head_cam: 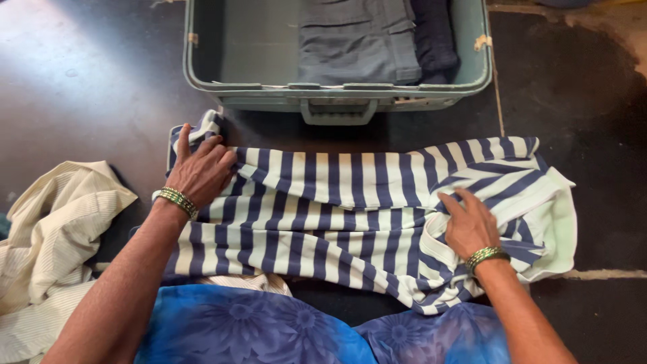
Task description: The person folds a striped polo shirt and a long-sleeved button-up shirt by hand, then places them into an open suitcase on the floor.
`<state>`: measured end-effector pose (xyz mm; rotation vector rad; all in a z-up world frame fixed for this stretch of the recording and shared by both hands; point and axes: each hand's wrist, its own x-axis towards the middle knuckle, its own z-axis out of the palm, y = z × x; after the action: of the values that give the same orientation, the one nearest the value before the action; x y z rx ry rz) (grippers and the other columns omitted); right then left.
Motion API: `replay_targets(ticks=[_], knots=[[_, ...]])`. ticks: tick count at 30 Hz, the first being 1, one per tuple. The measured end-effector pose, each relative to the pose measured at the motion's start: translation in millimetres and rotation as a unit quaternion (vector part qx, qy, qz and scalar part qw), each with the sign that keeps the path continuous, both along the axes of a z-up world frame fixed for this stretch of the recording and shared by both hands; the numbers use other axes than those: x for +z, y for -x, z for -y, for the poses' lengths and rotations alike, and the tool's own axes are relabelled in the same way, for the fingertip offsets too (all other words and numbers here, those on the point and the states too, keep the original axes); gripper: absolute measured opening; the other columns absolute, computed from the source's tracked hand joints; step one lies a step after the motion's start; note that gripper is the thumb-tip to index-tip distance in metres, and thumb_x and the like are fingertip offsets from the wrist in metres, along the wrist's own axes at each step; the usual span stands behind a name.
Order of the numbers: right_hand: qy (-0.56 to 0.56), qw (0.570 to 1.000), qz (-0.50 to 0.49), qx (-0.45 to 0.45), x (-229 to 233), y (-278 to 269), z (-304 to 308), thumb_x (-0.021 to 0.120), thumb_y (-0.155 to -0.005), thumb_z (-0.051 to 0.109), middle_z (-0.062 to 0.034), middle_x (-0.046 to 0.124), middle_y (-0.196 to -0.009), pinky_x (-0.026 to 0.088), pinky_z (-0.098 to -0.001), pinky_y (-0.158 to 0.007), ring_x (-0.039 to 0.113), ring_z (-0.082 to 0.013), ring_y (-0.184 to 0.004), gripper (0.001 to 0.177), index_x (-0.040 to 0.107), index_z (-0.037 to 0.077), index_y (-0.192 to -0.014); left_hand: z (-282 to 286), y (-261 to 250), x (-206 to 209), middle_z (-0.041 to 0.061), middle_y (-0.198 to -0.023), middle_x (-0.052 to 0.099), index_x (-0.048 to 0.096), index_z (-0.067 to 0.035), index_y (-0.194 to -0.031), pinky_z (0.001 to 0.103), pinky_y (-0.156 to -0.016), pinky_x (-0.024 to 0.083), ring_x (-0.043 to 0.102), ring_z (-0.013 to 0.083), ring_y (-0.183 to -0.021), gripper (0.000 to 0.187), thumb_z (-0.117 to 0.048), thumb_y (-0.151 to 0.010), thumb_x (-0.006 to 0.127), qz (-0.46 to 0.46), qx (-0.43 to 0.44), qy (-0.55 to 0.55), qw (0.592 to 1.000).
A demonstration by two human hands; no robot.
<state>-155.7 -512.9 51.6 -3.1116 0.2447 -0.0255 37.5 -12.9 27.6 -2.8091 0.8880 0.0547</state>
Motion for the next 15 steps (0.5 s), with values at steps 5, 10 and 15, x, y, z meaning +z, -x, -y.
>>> replay_targets(ticks=[5, 10, 15], knots=[[-0.037, 0.999, -0.008, -0.016, -7.4, 2.5, -7.5, 0.057, -0.082, 0.005, -0.0142, 0.057, -0.142, 0.047, -0.0496, -0.105, 0.057, -0.0371, -0.125, 0.053, 0.066, 0.021, -0.132, -24.9, 3.8, 2.9, 0.013, -0.147, 0.054, 0.054, -0.029, -0.143, 0.065, -0.108, 0.024, 0.037, 0.0358, -0.14, 0.066, -0.027, -0.08, 0.075, 0.11, 0.139, 0.106, 0.978], [-0.037, 0.999, -0.018, -0.035, -10.3, -0.3, -11.9, 0.057, -0.081, 0.006, -0.013, 0.057, -0.143, 0.047, -0.0496, -0.105, 0.056, -0.0366, -0.127, 0.053, 0.066, 0.021, -0.131, -52.2, -0.9, -25.5, 0.02, -0.128, 0.059, 0.052, -0.02, -0.145, 0.052, -0.098, 0.046, 0.055, 0.0368, -0.118, 0.072, -0.02, -0.079, 0.079, -0.031, 0.361, 0.303, 0.881], [-0.021, 0.996, -0.053, -0.073, -7.2, -9.7, -21.2, 0.056, -0.081, 0.008, -0.0117, 0.056, -0.144, 0.047, -0.0503, -0.105, 0.056, -0.036, -0.129, 0.054, 0.066, 0.023, -0.132, -96.8, -23.2, -63.7, 0.012, -0.087, 0.077, 0.077, -0.011, -0.116, 0.036, -0.073, 0.059, 0.076, 0.0215, -0.078, 0.028, -0.017, -0.098, 0.057, -0.044, 0.476, 0.566, 0.672]])
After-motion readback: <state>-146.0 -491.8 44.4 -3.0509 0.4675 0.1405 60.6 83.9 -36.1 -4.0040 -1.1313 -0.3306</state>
